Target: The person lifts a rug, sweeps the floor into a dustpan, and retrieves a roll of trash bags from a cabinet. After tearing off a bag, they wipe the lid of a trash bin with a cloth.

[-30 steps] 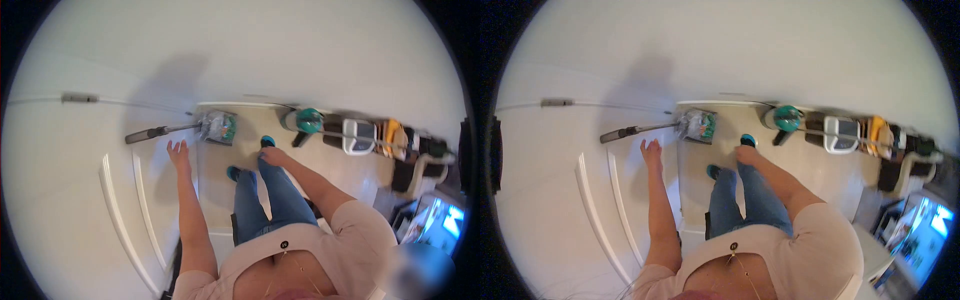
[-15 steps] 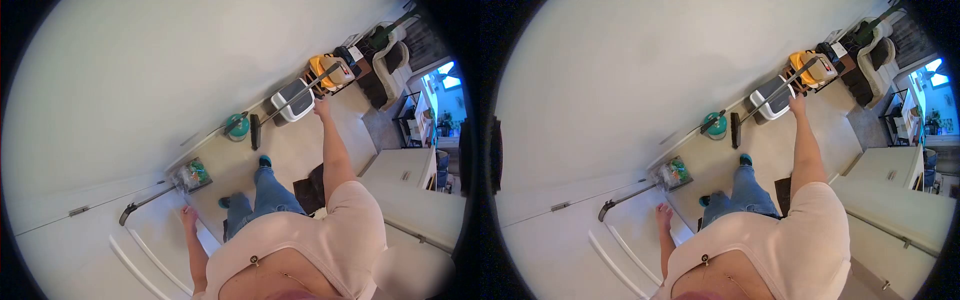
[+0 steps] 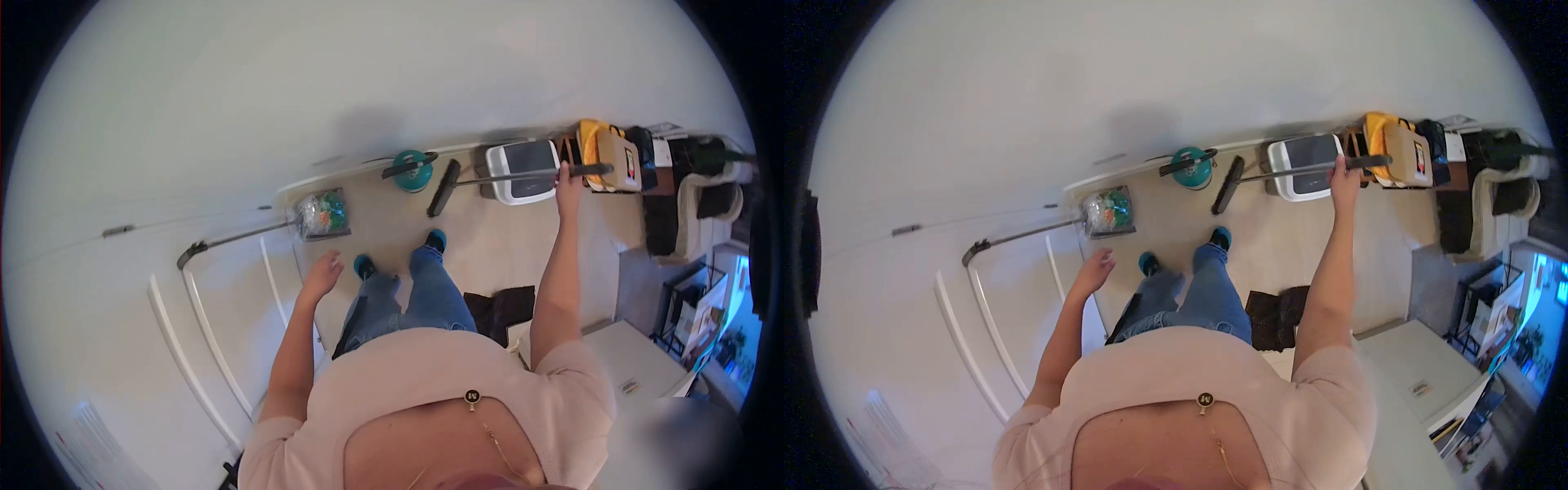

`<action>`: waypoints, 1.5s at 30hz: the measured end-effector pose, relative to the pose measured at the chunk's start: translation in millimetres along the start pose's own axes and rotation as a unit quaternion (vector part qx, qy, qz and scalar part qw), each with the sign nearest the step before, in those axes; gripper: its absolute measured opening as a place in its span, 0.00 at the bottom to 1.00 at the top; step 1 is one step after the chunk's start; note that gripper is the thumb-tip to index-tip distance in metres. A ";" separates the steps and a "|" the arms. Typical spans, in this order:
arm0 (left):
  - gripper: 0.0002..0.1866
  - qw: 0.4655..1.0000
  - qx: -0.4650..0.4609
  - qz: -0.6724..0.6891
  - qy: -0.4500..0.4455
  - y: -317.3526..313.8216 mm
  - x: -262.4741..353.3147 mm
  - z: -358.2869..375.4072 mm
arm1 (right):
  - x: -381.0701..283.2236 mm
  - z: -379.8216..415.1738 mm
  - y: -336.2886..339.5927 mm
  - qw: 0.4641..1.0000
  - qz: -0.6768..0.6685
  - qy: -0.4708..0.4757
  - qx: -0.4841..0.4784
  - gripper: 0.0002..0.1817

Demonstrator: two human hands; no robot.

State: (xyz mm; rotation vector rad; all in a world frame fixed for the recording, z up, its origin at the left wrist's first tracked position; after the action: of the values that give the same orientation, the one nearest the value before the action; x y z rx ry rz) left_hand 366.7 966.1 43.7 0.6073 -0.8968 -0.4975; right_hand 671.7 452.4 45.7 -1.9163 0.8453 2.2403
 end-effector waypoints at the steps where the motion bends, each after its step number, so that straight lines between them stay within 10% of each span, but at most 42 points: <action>1: 0.19 0.999 0.004 0.012 -0.036 -5.1 5.9 -6.2 | -15.5 23.8 -3.4 0.997 0.044 0.059 -0.022 0.16; 7: 0.22 0.976 -0.054 0.083 -0.194 -45.3 105.4 -23.6 | -102.2 204.1 -68.0 0.972 0.075 0.188 -0.116 0.15; 12: 0.18 0.925 0.182 -0.037 -0.331 -46.6 123.3 -1.8 | -182.8 337.4 -143.8 0.901 0.117 0.266 -0.323 0.17; 15: 0.14 0.928 0.219 0.256 -0.162 -10.3 53.1 -42.1 | -210.0 356.5 -156.2 0.915 0.044 0.256 -0.308 0.19; 16: 0.13 0.939 0.096 0.330 0.002 8.3 31.2 -58.2 | -207.8 358.7 -159.6 0.902 0.079 0.263 -0.333 0.19; 18: 0.13 0.928 0.162 0.329 -0.060 38.0 -50.3 -102.1 | -190.1 359.3 -155.9 0.881 0.154 0.259 -0.364 0.19; 21: 0.13 0.833 0.167 0.520 0.091 98.9 -105.4 -121.5 | -158.7 364.3 -146.1 0.854 0.226 0.234 -0.405 0.20; 26: 0.21 0.839 0.154 0.503 0.141 161.3 -196.4 -184.6 | -109.1 384.0 -125.1 0.851 0.307 0.130 -0.405 0.21; 39: 0.25 0.804 0.308 0.467 0.200 270.0 -260.6 -195.8 | -94.2 358.5 -82.1 0.887 0.331 0.087 -0.309 0.21; 45: 0.07 0.801 0.323 0.448 0.231 169.6 -159.3 -191.6 | -74.5 316.5 -3.2 0.932 0.283 0.043 -0.221 0.21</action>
State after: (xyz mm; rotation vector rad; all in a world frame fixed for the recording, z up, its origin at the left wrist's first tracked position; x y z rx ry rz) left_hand 466.2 1242.3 -24.4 0.7816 -0.7612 0.8355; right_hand 407.2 618.7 135.6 -2.1802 1.0979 2.9065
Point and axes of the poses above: each hand's wrist, its own z-axis away from the middle knuckle, its own y-axis out of the back of the hand, x = y × z, the point moved 5 cm from there along -z, towards the middle knuckle, and after that the axes turned 8 degrees about x, right-handed, at the moved point
